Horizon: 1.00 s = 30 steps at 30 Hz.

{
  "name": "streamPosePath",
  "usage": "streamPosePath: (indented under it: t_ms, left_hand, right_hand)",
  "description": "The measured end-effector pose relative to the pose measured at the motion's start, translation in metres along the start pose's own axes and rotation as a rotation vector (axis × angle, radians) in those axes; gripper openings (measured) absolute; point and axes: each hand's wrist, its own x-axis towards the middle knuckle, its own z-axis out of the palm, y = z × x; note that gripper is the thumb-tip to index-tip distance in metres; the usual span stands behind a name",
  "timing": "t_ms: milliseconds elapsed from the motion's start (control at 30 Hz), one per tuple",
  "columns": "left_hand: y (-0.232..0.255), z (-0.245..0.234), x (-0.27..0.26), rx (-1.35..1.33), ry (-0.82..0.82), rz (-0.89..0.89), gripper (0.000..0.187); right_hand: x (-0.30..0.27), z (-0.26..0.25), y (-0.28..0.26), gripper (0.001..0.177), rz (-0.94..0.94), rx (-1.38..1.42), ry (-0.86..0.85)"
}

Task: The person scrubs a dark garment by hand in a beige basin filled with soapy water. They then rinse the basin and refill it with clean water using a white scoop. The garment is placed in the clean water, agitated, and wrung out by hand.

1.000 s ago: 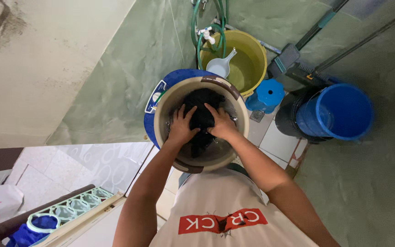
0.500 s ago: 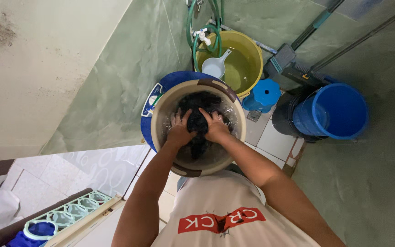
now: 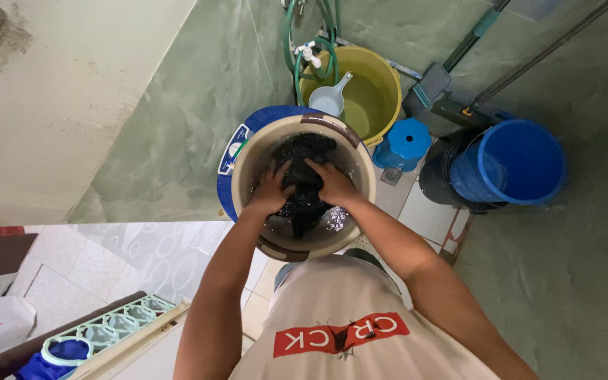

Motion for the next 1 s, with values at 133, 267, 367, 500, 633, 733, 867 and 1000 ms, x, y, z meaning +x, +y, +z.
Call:
streamPosePath:
  t_ms: [133, 267, 367, 500, 633, 733, 867, 1000]
  left_hand:
    - [-0.001, -0.025, -0.021, -0.2, 0.115, 0.133, 0.063]
    - [0.005, -0.051, -0.032, -0.214, 0.303, 0.195, 0.057]
    - [0.018, -0.076, -0.044, -0.388, 0.301, 0.074, 0.063]
    - [0.046, -0.109, -0.055, -0.36, 0.438, 0.284, 0.056]
    - [0.076, -0.137, -0.08, -0.389, 0.44, 0.301, 0.05]
    - [0.099, -0.162, -0.098, -0.434, 0.448, 0.299, 0.046]
    - [0.103, -0.169, -0.105, -0.493, 0.428, 0.283, 0.043]
    - [0.08, -0.142, -0.085, -0.341, 0.475, 0.315, 0.041]
  right_hand:
    - [-0.011, -0.008, 0.002, 0.072, -0.035, 0.133, 0.137]
    - [-0.026, -0.036, -0.017, 0.065, -0.173, 0.279, 0.16]
    - [-0.038, -0.063, -0.042, 0.058, -0.288, 0.255, 0.163]
    - [-0.054, -0.104, -0.076, 0.055, -0.388, 0.314, 0.244]
    - [-0.079, -0.133, -0.105, 0.053, -0.365, 0.428, 0.292]
    - [-0.095, -0.156, -0.124, 0.053, -0.37, 0.521, 0.314]
    - [-0.104, -0.164, -0.126, 0.053, -0.345, 0.51, 0.376]
    - [-0.088, -0.142, -0.106, 0.054, -0.439, 0.367, 0.421]
